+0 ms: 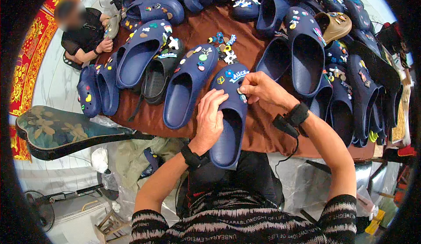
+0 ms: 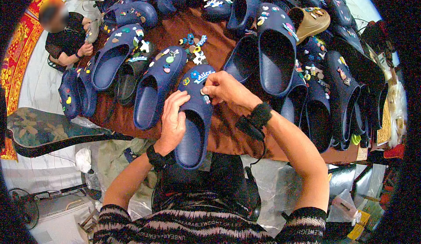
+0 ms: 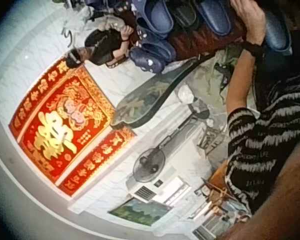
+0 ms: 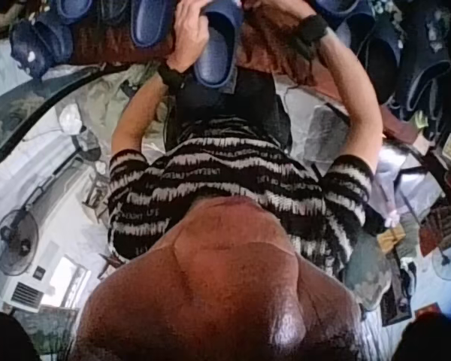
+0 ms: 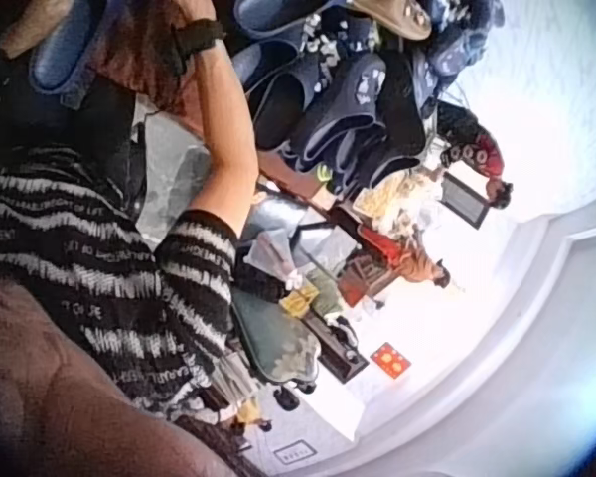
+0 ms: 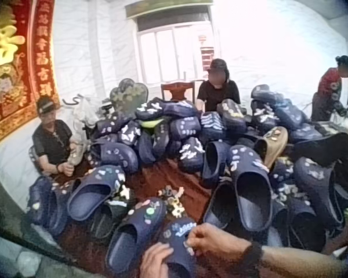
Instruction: Manually attaching decorative charms and jigsaw pieces to the upper of foam clogs.
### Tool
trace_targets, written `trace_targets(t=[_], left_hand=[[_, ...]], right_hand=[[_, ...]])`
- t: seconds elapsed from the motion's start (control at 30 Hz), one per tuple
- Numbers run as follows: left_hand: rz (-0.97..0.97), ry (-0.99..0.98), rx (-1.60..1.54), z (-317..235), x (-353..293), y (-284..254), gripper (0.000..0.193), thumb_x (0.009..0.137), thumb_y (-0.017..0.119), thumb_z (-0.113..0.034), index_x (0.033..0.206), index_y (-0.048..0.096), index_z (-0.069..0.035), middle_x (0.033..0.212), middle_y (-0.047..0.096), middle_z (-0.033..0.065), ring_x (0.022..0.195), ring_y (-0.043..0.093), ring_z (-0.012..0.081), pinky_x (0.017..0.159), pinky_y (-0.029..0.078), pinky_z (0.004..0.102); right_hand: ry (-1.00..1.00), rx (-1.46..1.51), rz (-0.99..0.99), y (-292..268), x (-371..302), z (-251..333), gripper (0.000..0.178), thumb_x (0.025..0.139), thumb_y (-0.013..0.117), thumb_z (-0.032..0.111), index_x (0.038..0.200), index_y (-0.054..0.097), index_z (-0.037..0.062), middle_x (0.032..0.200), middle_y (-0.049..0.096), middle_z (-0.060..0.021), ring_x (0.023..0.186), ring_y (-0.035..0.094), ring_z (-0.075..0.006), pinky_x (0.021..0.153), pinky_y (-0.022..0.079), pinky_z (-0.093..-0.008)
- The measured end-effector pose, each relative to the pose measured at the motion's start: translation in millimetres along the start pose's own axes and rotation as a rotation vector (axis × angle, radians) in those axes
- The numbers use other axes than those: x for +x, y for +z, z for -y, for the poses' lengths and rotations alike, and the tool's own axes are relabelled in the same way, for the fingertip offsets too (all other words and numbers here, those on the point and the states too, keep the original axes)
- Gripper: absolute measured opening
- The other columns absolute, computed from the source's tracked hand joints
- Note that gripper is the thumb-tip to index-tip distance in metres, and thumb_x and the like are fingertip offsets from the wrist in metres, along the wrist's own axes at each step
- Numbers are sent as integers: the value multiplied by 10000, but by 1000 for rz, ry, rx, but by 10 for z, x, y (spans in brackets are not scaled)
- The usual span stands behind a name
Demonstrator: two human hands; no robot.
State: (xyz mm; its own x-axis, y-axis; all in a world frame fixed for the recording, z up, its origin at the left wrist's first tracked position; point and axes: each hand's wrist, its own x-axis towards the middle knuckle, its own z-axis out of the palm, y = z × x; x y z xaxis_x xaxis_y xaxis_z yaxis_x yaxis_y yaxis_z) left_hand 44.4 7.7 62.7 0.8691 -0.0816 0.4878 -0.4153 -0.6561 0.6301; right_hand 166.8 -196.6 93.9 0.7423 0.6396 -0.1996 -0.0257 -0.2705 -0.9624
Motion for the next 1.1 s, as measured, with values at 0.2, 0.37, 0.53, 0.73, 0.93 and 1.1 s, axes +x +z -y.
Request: trace_targets(t=[0.2,0.37,0.53,0.73,0.93,1.1], left_hand=[[2,3,1,14,0,-6,506,770,501,108,1247,587,-37,1316,560,162,1311,470,378,1129,351,483],[6,16,3,2,12,1,495,771,499,106,1239,589,-30,1307,559,165,1309,467,381,1132,344,488],[-11,-7,35,-19,14,13,481,774,497,100,1228,588,-29,1310,552,165,1315,454,382,1132,341,491],[6,5,15,35,-3,7,517,770,513,101,1271,552,-22,1332,523,181,1329,436,386,1143,327,481],[-113,-164,-125,10,-88,41,659,804,546,44,1435,370,-26,1449,389,210,1375,382,355,1159,311,450],[-101,-233,-180,16,-112,35,701,825,576,13,1478,324,-23,1481,361,205,1387,369,349,1157,310,439]], right_hand=[[25,-154,21,-68,85,90,240,927,716,198,818,619,7,692,635,-44,611,653,-150,547,533,-301],[-21,-473,97,-100,85,147,383,972,662,339,827,610,-11,696,625,-95,625,674,-191,563,522,-296],[221,-568,180,-77,80,269,518,990,595,449,808,646,-33,627,620,-121,608,689,-221,556,536,-317],[241,-428,165,-64,75,114,526,979,586,484,862,664,-23,705,657,-96,606,705,-217,518,559,-343],[-88,-242,-283,154,-314,3,319,935,689,275,908,656,-42,774,649,-84,721,606,-163,674,495,-321],[-66,-236,-237,318,-409,91,239,902,720,159,1028,668,-38,881,689,-108,781,637,-166,717,510,-325]])
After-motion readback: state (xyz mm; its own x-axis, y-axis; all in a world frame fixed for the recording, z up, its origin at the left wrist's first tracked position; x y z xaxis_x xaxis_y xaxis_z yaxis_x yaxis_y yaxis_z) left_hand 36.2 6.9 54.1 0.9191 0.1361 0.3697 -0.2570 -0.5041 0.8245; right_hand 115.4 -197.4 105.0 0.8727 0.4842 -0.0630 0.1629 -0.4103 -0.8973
